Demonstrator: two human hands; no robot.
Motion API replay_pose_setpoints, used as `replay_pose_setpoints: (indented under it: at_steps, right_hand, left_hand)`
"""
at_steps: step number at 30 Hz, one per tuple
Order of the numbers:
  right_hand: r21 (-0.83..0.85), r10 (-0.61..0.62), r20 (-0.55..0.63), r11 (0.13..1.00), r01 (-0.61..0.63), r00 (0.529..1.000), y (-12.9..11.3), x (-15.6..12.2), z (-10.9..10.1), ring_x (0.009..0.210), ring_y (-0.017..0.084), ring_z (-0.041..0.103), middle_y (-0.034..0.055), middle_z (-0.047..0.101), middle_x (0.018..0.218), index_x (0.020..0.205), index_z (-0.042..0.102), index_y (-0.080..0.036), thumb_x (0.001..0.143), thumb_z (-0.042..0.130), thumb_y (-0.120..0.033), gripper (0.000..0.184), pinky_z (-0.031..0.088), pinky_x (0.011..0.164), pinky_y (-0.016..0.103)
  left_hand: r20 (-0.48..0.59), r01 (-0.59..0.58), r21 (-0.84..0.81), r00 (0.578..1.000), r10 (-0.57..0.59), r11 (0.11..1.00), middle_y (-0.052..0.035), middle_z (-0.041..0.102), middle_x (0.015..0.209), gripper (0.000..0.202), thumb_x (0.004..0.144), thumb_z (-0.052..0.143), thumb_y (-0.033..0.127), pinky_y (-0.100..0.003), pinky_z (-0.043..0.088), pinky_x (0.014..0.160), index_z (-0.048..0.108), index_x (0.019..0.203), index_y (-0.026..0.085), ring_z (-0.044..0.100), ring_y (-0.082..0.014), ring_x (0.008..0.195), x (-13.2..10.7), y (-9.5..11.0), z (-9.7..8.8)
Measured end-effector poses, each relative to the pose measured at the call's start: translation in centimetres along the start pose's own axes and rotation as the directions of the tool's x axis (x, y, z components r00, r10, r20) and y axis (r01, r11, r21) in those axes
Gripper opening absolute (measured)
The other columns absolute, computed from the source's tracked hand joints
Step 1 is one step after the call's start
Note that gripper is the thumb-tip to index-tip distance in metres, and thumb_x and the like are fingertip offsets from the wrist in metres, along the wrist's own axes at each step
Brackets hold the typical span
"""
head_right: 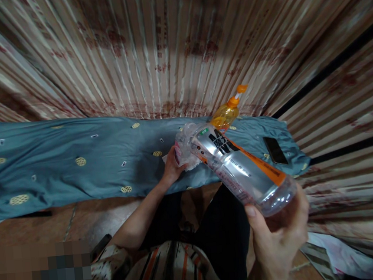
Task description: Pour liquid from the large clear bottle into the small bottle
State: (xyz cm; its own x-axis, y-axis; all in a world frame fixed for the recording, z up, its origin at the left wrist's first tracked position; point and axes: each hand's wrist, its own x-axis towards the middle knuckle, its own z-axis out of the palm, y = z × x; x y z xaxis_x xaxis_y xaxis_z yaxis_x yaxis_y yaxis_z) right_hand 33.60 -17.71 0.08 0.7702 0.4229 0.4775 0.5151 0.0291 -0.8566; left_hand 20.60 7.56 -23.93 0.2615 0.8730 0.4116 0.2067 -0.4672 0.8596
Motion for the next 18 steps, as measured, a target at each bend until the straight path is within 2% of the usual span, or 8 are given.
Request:
replay_pose_setpoints:
  at_steps: [8, 18]
  right_hand:
    - [-0.019, -0.009, 0.017, 1.0, 0.009, 1.0, 0.23, -0.05, -0.17, 0.142, 0.042, 0.065, 0.0192, 0.067, 0.156, 0.163, 0.056, -0.015, 0.07, 0.099, -0.06, 0.112, 0.037, 0.13, 0.073]
    - [-0.016, -0.046, 0.027, 0.999, 0.047, 0.999, 0.32, -0.06, -0.23, 0.143, 0.043, 0.063, 0.0191, 0.066, 0.154, 0.162, 0.057, -0.014, 0.072, 0.098, -0.059, 0.109, 0.041, 0.128, 0.071]
  left_hand:
    - [0.009, -0.035, -0.004, 0.999, 0.035, 0.999, -0.0265, 0.062, 0.158, 0.105, 0.088, 0.08, 0.077, -0.066, 0.049, 0.127, 0.039, 0.163, 0.016, 0.062, -0.0432, 0.147, -0.06, -0.06, -0.01]
    - [0.004, -0.043, 0.005, 0.999, 0.043, 0.999, -0.0251, 0.062, 0.157, 0.104, 0.089, 0.079, 0.077, -0.065, 0.05, 0.126, 0.039, 0.164, 0.018, 0.063, -0.0429, 0.147, -0.15, -0.21, 0.09]
